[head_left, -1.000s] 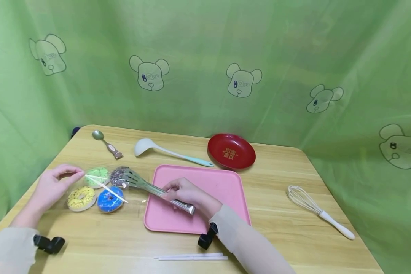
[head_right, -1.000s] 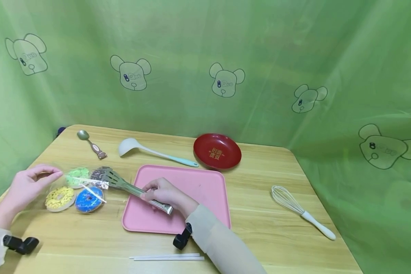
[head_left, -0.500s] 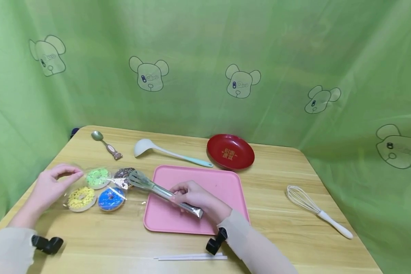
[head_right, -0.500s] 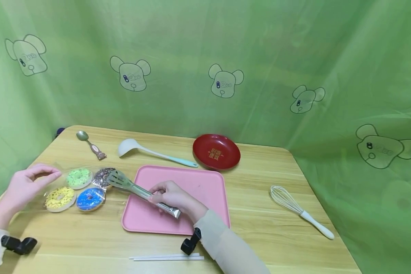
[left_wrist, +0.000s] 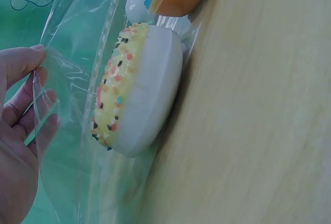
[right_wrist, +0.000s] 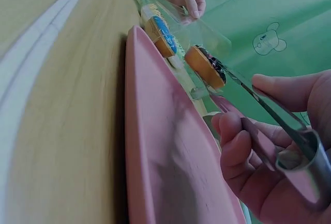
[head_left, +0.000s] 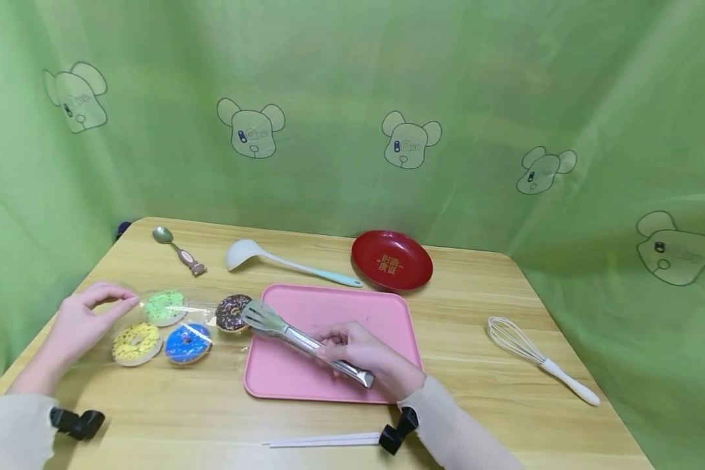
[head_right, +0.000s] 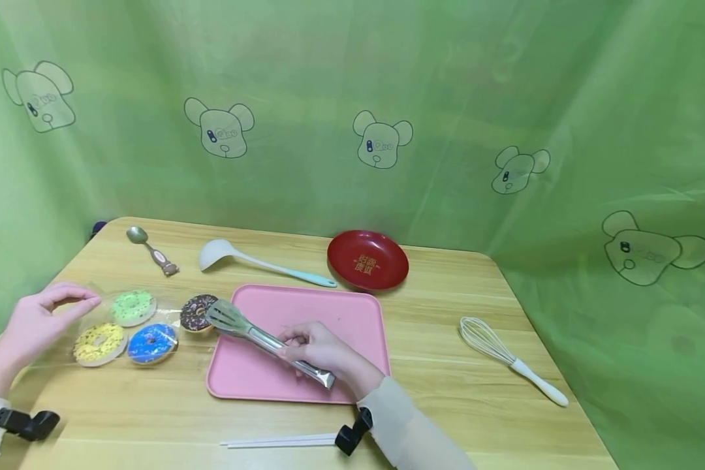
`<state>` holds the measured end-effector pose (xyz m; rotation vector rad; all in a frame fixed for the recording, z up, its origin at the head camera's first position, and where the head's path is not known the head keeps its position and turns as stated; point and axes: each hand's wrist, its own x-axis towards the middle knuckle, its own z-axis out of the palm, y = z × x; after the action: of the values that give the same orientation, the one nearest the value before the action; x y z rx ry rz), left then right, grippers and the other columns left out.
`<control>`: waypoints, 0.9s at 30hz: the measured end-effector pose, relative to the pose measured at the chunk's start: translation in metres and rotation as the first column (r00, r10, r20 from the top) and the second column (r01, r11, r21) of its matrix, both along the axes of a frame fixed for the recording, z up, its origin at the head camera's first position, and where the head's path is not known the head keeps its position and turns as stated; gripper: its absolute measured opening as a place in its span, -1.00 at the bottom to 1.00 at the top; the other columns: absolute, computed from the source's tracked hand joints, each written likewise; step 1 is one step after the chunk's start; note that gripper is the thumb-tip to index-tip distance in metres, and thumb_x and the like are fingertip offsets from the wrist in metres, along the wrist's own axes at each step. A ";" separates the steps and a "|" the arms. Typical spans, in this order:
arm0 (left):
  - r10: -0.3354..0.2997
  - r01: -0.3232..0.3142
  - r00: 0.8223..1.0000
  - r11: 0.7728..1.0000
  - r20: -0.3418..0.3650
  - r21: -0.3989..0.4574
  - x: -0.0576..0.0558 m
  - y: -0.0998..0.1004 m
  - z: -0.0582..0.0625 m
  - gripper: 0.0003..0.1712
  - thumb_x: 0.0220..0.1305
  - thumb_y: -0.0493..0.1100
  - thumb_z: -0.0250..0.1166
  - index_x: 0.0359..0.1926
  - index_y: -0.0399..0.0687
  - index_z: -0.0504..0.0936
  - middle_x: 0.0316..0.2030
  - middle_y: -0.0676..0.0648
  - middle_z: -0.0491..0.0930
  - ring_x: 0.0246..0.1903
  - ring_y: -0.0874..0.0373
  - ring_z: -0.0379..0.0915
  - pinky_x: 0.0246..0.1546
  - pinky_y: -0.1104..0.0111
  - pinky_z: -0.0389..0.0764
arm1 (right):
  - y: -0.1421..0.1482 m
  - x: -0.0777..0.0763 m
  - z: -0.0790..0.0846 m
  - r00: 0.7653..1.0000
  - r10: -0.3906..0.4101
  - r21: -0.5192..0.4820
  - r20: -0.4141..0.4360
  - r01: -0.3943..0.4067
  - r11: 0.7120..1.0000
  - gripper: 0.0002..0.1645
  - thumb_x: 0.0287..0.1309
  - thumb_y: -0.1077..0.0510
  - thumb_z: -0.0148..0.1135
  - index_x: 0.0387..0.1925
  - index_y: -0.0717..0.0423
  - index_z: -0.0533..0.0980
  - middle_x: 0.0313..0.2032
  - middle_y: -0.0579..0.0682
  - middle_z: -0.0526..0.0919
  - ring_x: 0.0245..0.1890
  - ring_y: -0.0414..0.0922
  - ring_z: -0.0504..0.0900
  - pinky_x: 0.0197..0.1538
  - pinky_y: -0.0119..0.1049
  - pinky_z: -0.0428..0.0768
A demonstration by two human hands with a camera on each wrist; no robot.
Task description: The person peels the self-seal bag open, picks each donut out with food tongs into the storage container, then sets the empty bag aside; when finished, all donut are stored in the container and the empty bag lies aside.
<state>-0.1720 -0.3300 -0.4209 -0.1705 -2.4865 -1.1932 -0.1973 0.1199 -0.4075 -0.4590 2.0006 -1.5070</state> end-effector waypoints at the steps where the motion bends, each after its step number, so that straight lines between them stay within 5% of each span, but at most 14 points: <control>1: -0.003 0.003 1.000 1.000 -0.003 0.001 0.000 0.000 0.000 -0.81 0.21 -0.14 0.29 -0.20 -0.15 0.63 -0.28 0.24 0.57 -0.18 0.52 0.33 -0.18 0.62 0.25 | 0.004 0.002 0.001 1.000 -0.015 -0.004 0.016 0.015 1.000 -0.54 0.07 0.21 0.29 0.04 0.24 0.49 -0.38 0.10 0.57 -0.55 -0.11 0.54 -0.45 -0.35 0.57; 21: 0.017 -0.018 1.000 1.000 0.012 0.025 0.001 0.000 0.000 -0.79 0.21 -0.10 0.29 -0.22 -0.14 0.64 -0.29 0.23 0.57 -0.18 0.45 0.34 -0.17 0.60 0.25 | 0.112 0.035 0.012 0.979 -0.192 0.035 -0.075 0.195 0.980 -0.43 0.12 0.19 0.25 0.09 0.44 0.35 -0.40 0.10 0.52 -0.57 -0.11 0.53 -0.58 -0.24 0.56; 27: 0.012 -0.012 1.000 1.000 0.004 0.026 0.001 0.000 0.000 -0.79 0.21 -0.11 0.30 -0.22 -0.16 0.64 -0.30 0.23 0.57 -0.18 0.46 0.34 -0.18 0.67 0.24 | 0.141 0.046 0.011 0.960 -0.256 0.060 -0.117 0.264 0.963 -0.41 0.15 0.19 0.22 0.10 0.52 0.31 -0.37 0.11 0.52 -0.54 -0.10 0.53 -0.48 -0.31 0.56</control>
<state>-0.1709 -0.3304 -0.4213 -0.1458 -2.4700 -1.2218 -0.1513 0.2609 -0.3961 -0.2589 2.2663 -1.5834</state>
